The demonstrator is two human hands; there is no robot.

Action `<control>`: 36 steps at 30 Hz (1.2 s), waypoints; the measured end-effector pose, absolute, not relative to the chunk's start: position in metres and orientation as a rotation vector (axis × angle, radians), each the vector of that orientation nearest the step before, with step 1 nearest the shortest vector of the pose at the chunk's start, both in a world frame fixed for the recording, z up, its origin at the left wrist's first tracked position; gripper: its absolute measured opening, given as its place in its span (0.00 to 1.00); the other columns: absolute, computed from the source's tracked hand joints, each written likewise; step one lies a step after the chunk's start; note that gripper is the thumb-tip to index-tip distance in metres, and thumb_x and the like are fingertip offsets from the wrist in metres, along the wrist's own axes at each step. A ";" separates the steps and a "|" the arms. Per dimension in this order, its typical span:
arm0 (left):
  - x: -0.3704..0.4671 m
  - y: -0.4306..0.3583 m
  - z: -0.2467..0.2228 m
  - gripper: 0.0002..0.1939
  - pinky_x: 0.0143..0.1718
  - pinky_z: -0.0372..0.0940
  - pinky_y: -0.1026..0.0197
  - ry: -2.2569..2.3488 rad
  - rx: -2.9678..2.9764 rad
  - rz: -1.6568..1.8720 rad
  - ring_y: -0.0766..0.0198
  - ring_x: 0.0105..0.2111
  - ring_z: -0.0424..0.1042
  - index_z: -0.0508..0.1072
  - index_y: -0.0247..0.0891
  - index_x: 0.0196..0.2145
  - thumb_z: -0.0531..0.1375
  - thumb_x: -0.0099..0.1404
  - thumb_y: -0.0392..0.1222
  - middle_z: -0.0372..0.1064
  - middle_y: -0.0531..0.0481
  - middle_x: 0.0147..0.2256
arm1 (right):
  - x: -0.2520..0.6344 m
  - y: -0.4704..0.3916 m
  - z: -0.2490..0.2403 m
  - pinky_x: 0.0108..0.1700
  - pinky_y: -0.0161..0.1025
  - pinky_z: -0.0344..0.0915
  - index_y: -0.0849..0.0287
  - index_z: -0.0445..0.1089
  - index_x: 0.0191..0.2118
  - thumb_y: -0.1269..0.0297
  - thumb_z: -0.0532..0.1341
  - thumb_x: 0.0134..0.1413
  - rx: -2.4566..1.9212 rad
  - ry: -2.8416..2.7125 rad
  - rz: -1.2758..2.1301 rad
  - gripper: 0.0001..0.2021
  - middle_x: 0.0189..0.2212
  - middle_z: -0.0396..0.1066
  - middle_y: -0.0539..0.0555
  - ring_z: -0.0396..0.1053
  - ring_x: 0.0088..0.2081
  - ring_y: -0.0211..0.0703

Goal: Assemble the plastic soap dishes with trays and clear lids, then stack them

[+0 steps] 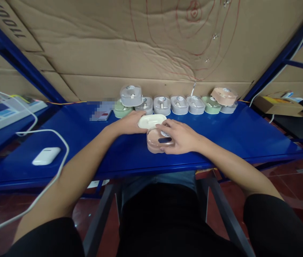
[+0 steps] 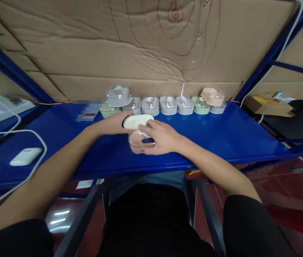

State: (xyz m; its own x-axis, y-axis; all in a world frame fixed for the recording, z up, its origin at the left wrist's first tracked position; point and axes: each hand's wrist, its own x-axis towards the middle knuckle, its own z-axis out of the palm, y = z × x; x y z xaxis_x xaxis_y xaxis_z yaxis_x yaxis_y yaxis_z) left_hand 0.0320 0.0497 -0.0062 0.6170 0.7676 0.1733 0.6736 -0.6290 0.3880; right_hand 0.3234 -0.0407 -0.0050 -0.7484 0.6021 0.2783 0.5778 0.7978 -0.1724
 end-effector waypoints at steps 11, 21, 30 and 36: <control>0.030 0.051 -0.008 0.36 0.57 0.71 0.34 1.205 2.550 0.456 0.31 0.55 0.80 0.77 0.42 0.56 0.74 0.57 0.65 0.81 0.35 0.54 | 0.339 -0.035 -0.002 0.59 0.61 0.77 0.56 0.64 0.79 0.43 0.78 0.56 -0.860 -2.744 0.276 0.51 0.63 0.73 0.68 0.75 0.59 0.69; 0.066 0.026 -0.031 0.63 0.72 0.66 0.32 0.947 2.377 0.669 0.26 0.73 0.69 0.63 0.41 0.76 0.81 0.52 0.68 0.68 0.30 0.74 | 0.372 -0.009 0.007 0.70 0.71 0.69 0.51 0.63 0.79 0.32 0.76 0.56 -0.957 -2.363 0.190 0.53 0.67 0.72 0.67 0.72 0.66 0.74; 0.083 0.014 -0.041 0.66 0.74 0.63 0.29 0.929 2.346 0.665 0.25 0.75 0.64 0.56 0.39 0.79 0.80 0.53 0.64 0.62 0.26 0.77 | 0.352 -0.004 -0.014 0.59 0.63 0.76 0.53 0.60 0.82 0.34 0.77 0.54 -1.105 -2.598 0.246 0.57 0.58 0.73 0.65 0.74 0.58 0.71; 0.081 0.013 -0.036 0.59 0.72 0.67 0.31 0.919 2.409 0.603 0.29 0.72 0.70 0.61 0.44 0.77 0.78 0.57 0.64 0.68 0.31 0.73 | 0.359 -0.008 -0.006 0.57 0.61 0.76 0.50 0.53 0.85 0.28 0.72 0.59 -1.085 -2.689 0.267 0.59 0.58 0.74 0.65 0.76 0.55 0.67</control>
State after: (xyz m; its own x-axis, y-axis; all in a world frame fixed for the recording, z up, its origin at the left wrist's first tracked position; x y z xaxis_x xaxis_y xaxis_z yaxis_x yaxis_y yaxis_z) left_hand 0.0808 0.0129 -0.0360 0.6758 0.7019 0.2251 0.4858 -0.6538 0.5801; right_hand 0.3589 -0.0079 -0.0058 -0.6996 0.7001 0.1431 0.6582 0.7093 -0.2521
